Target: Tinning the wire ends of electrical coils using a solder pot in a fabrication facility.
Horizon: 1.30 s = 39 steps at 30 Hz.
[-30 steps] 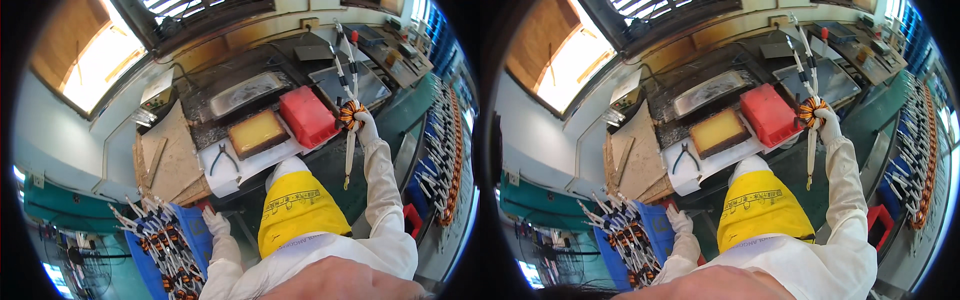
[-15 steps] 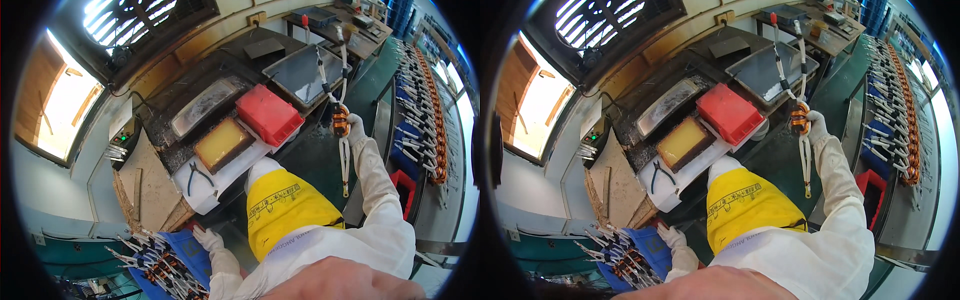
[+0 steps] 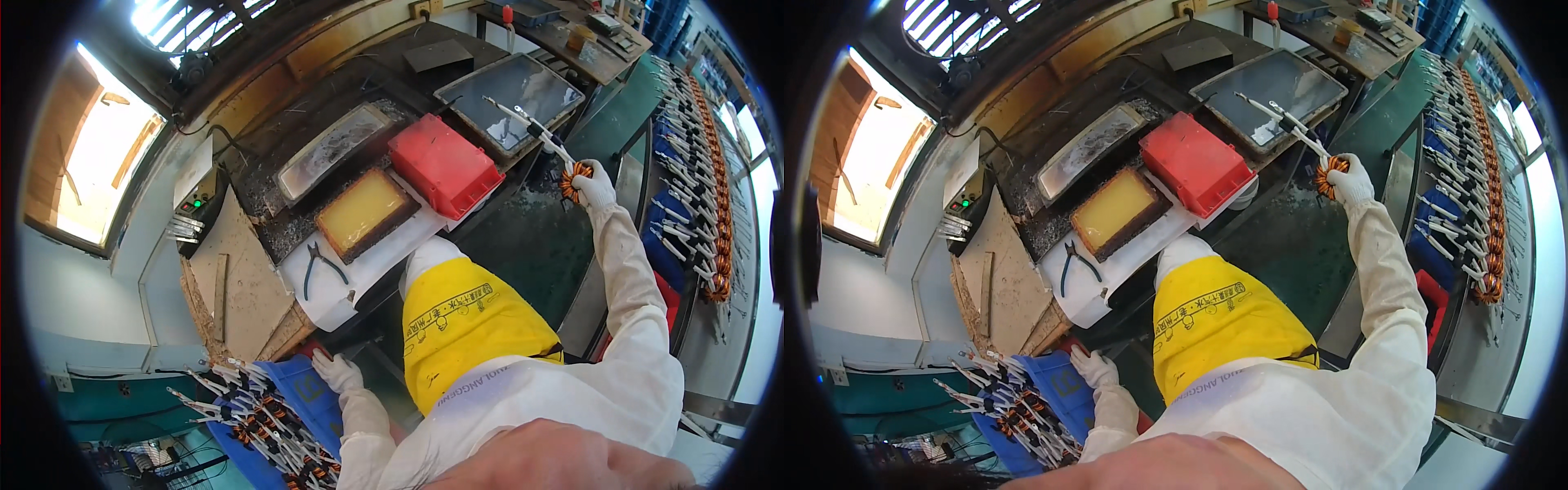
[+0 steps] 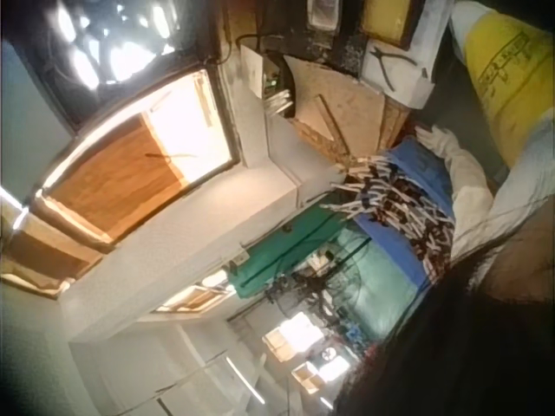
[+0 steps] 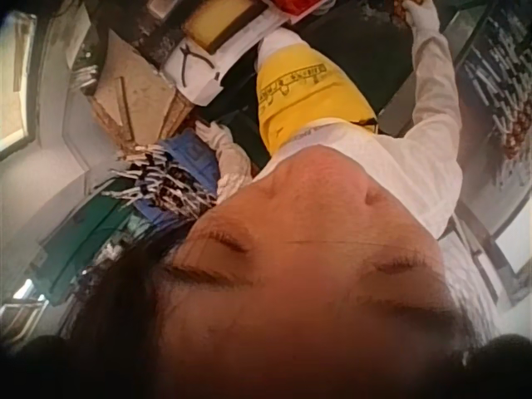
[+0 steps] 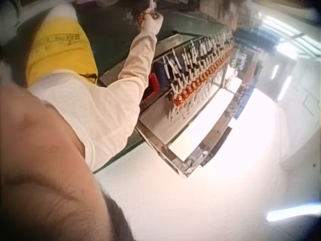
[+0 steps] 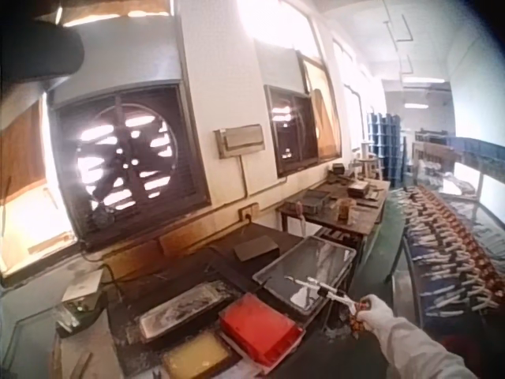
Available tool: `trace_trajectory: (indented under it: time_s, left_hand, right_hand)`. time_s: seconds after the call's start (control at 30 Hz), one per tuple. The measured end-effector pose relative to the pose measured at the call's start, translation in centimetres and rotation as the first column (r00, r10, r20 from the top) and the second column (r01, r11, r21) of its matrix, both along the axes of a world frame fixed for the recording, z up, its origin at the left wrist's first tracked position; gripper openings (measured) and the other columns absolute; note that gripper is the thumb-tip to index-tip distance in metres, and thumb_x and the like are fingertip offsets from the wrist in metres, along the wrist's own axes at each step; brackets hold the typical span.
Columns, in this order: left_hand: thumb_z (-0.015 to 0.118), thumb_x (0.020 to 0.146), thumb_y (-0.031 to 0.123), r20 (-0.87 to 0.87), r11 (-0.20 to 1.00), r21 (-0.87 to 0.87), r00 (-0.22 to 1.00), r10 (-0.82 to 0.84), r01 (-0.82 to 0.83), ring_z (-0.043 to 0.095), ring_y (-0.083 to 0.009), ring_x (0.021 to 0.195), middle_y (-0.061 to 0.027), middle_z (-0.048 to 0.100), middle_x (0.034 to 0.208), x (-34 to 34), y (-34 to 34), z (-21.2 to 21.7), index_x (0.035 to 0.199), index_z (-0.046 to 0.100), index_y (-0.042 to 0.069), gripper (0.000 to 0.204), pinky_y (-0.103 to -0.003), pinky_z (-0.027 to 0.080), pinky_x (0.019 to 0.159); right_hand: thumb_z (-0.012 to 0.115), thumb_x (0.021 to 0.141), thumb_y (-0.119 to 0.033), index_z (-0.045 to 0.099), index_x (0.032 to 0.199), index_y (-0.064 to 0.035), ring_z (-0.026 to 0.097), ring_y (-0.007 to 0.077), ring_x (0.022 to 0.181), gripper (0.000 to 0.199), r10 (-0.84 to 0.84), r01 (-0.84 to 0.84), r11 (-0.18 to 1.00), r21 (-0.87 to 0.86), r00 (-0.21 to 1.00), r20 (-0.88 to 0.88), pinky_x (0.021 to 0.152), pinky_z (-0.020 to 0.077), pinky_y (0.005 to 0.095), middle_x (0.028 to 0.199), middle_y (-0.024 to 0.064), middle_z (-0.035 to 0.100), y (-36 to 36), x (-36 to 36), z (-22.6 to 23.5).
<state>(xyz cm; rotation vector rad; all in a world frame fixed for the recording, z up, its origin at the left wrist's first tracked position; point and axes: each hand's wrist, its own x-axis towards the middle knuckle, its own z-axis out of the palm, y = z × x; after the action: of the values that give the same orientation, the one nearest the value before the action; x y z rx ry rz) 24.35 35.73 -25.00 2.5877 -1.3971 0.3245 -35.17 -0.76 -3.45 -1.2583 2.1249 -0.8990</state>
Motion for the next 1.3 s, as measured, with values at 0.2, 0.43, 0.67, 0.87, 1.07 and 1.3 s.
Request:
trace_trajectory:
  time_s: [0.2, 0.43, 0.67, 0.87, 1.07, 1.3]
  left_hand:
    - [0.072, 0.071, 0.007, 0.008, 1.000, -0.021, 1.000, -0.003, 0.003, 0.039, -0.0475, 0.133, -0.0259, 0.041, 0.147, 0.3, 0.5, -0.5, 0.084, 0.071, 0.006, 0.014, -0.052, 0.032, 0.116]
    - [0.072, 0.072, 0.007, -0.035, 1.000, 0.021, 0.999, 0.023, -0.022, 0.038, -0.0462, 0.135, -0.0240, 0.041, 0.148, 0.1, 0.1, 0.1, 0.086, 0.072, 0.007, 0.014, -0.051, 0.032, 0.116]
    - [0.072, 0.073, 0.007, -0.015, 0.999, 0.014, 0.999, 0.035, -0.034, 0.040, -0.0452, 0.135, -0.0229, 0.041, 0.148, -0.2, 0.1, 0.3, 0.086, 0.072, 0.008, 0.013, -0.051, 0.032, 0.116]
    - [0.074, 0.070, 0.010, -0.008, 1.000, 0.005, 1.000, 0.008, -0.008, 0.039, -0.0470, 0.133, -0.0227, 0.040, 0.148, 0.3, 0.6, -0.6, 0.087, 0.072, 0.011, 0.017, -0.050, 0.030, 0.116]
    - [0.071, 0.076, 0.009, -0.005, 1.000, 0.010, 1.000, 0.010, -0.010, 0.041, -0.0470, 0.133, -0.0248, 0.043, 0.146, -0.1, 0.2, -0.1, 0.086, 0.071, 0.006, 0.011, -0.051, 0.033, 0.115]
    - [0.072, 0.077, 0.012, -0.004, 0.992, 0.119, 0.999, -0.039, 0.039, 0.040, -0.0475, 0.134, -0.0280, 0.039, 0.148, -0.6, 0.0, 1.7, 0.087, 0.072, 0.005, 0.013, -0.052, 0.032, 0.116]
  right_hand:
    - [0.067, 0.074, -0.022, 0.057, 0.127, -0.0069, 0.063, 0.0369, 0.111, 0.056, 0.090, -0.084, 0.996, 0.033, 0.962, -0.258, 0.095, 0.0487, 0.0392, 0.116, 0.0211, 0.066, -0.6, 0.4, 1.9]
    - [0.067, 0.077, -0.022, 0.058, 0.125, -0.0070, 0.063, 0.0377, 0.110, 0.051, 0.185, -0.159, 0.983, 0.095, 0.888, -0.420, 0.094, 0.0492, 0.0400, 0.115, 0.0213, 0.066, -1.4, 1.0, 3.3]
    - [0.068, 0.076, -0.022, 0.058, 0.125, -0.0061, 0.064, 0.0379, 0.108, 0.052, 0.195, -0.162, 0.980, 0.111, 0.876, -0.441, 0.092, 0.0499, 0.0400, 0.113, 0.0216, 0.067, -1.7, 0.5, 3.3]
    - [0.067, 0.077, -0.022, 0.058, 0.124, -0.0058, 0.064, 0.0379, 0.108, 0.051, 0.190, -0.165, 0.982, 0.096, 0.875, -0.445, 0.093, 0.0497, 0.0397, 0.113, 0.0218, 0.067, 0.8, 0.4, 5.1]
    - [0.069, 0.078, -0.024, 0.058, 0.124, -0.0070, 0.062, 0.0383, 0.110, 0.051, 0.173, -0.140, 0.984, 0.106, 0.870, -0.462, 0.094, 0.0494, 0.0405, 0.116, 0.0211, 0.066, 6.1, -1.4, 6.1]
    - [0.069, 0.080, -0.026, 0.059, 0.119, -0.0107, 0.062, 0.0397, 0.106, 0.043, 0.191, -0.119, 0.979, 0.167, 0.825, -0.531, 0.090, 0.0507, 0.0440, 0.112, 0.0186, 0.064, 14.5, -2.6, 7.0]
